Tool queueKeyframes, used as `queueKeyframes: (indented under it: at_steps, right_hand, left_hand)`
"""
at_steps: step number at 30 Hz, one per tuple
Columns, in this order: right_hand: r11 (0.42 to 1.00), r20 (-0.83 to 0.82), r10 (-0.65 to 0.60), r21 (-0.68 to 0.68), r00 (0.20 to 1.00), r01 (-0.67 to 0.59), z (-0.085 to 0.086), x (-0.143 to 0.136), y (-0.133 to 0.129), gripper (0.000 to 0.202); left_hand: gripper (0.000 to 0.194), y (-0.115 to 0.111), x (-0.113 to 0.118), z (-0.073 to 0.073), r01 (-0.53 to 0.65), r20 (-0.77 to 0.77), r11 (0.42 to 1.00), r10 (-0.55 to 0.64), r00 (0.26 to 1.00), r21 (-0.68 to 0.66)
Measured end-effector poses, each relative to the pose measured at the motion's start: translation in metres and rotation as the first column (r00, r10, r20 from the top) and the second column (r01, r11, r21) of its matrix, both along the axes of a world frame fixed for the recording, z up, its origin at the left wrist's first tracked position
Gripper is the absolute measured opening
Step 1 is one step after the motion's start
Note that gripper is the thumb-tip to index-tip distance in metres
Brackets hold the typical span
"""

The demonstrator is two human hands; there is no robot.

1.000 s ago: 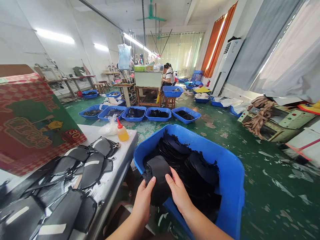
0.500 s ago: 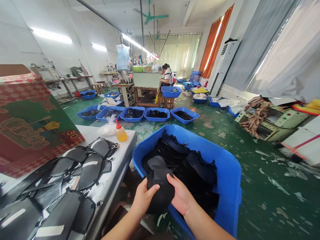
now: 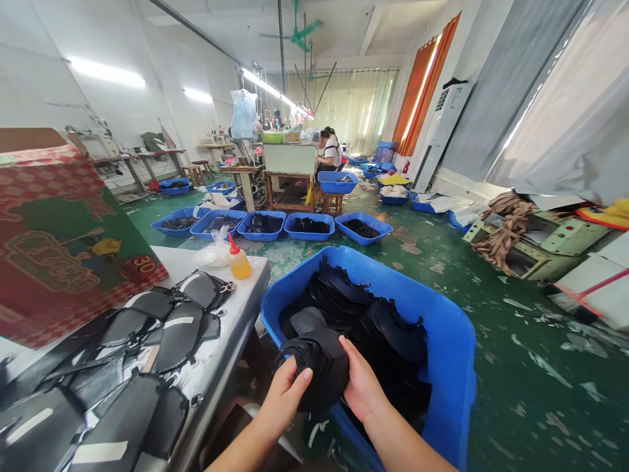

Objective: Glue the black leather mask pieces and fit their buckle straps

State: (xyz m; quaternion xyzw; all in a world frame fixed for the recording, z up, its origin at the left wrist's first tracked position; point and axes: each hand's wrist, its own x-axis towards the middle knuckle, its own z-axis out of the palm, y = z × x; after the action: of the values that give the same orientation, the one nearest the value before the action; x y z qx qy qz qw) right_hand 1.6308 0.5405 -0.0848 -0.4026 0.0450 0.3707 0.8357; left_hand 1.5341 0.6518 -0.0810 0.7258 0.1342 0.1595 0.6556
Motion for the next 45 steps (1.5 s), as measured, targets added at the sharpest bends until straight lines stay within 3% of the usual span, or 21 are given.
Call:
queueKeyframes:
  at_steps: [4,6,12,17,19,21,23,24,25,26,28,29,31,33,34,36,39,42,45]
  right_hand:
    - [0.969,-0.055,0.245,0.044,0.968,-0.243,0.005,-0.007,-0.002,0.045]
    - [0.952,-0.096,0.305,0.051,0.948,-0.301,0.006,-0.009,-0.003,0.050]
    - [0.998,0.048,0.003,-0.061,0.999,0.000,-0.005,-0.007,-0.004,0.039]
    - [0.968,0.065,-0.092,-0.227,0.994,0.104,-0.017,-0.006,-0.003,0.038]
    - [0.932,0.213,-0.135,-0.304,0.968,0.197,-0.016,-0.003,-0.007,0.046]
    - [0.934,0.535,-0.050,-0.275,0.843,0.229,-0.009,0.003,-0.014,0.054]
    - [0.961,0.816,0.186,-0.266,0.547,0.069,-0.001,0.011,-0.023,0.051]
    - [0.953,0.869,0.277,-0.303,0.409,-0.002,0.003,0.015,-0.027,0.049]
    - [0.942,0.883,0.321,-0.335,0.343,-0.019,0.005,0.019,-0.031,0.048]
    - [0.938,0.875,0.316,-0.347,0.366,0.021,0.005,0.022,-0.034,0.047]
    - [0.926,0.784,0.242,-0.362,0.571,0.105,0.001,0.024,-0.039,0.046]
    - [0.917,0.708,0.239,-0.389,0.665,0.085,-0.003,0.022,-0.041,0.048]
    - [0.894,0.508,0.366,-0.424,0.780,-0.143,-0.012,0.015,-0.045,0.059]
    - [0.864,0.290,0.483,-0.308,0.826,-0.398,-0.019,0.005,-0.048,0.068]
    - [0.864,0.180,0.495,-0.207,0.850,-0.459,-0.020,0.000,-0.049,0.070]
    - [0.879,-0.042,0.474,-0.036,0.879,-0.476,-0.021,-0.007,-0.051,0.066]
    - [0.907,-0.217,0.408,-0.015,0.887,-0.421,-0.019,-0.006,-0.050,0.052]
    - [0.939,-0.146,0.327,-0.061,0.934,-0.338,-0.017,0.007,-0.040,0.045]
    - [0.945,0.181,0.304,-0.180,0.935,-0.272,-0.014,0.032,-0.016,0.045]
  left_hand:
    - [0.041,0.000,0.000,0.003,0.046,-0.022,0.993,-0.044,0.999,0.111]
    - [0.040,0.000,0.001,0.002,0.052,-0.046,0.989,-0.046,0.998,0.139]
    - [0.038,-0.002,0.002,-0.001,-0.031,-0.135,0.986,0.054,0.989,0.165]
    - [0.030,-0.007,0.004,0.005,-0.004,-0.236,0.966,0.066,0.970,0.257]
    - [0.025,-0.007,0.004,0.009,0.045,-0.292,0.961,0.039,0.956,0.273]
    - [0.017,-0.004,0.002,0.013,0.132,-0.331,0.964,-0.051,0.942,0.230]
    - [0.014,0.001,0.000,0.016,0.245,-0.364,0.959,-0.178,0.914,0.146]
    - [0.015,0.004,-0.001,0.017,0.291,-0.367,0.953,-0.244,0.898,0.079]
    - [0.019,0.007,-0.002,0.017,0.326,-0.353,0.945,-0.306,0.884,-0.004]
    - [0.026,0.009,-0.002,0.017,0.344,-0.317,0.934,-0.358,0.878,-0.100]
    - [0.041,0.011,-0.002,0.015,0.303,-0.207,0.905,-0.371,0.905,-0.300]
    - [0.047,0.010,-0.001,0.013,0.243,-0.166,0.893,-0.324,0.931,-0.379]
    - [0.055,0.004,0.001,0.007,0.100,-0.143,0.874,-0.189,0.971,-0.475]
    - [0.058,-0.007,0.000,-0.001,0.038,-0.165,0.852,-0.144,0.976,-0.523]
    - [0.059,-0.013,0.000,-0.005,0.054,-0.173,0.845,-0.171,0.970,-0.533]
    - [0.063,-0.024,-0.002,-0.013,0.117,-0.193,0.836,-0.256,0.947,-0.536]
    - [0.070,-0.035,-0.003,-0.024,0.091,-0.262,0.848,-0.260,0.929,-0.522]
    - [0.077,-0.032,0.004,-0.032,-0.044,-0.290,0.856,-0.126,0.949,-0.515]
    - [0.087,-0.021,0.017,-0.034,-0.132,-0.286,0.846,-0.025,0.958,-0.516]
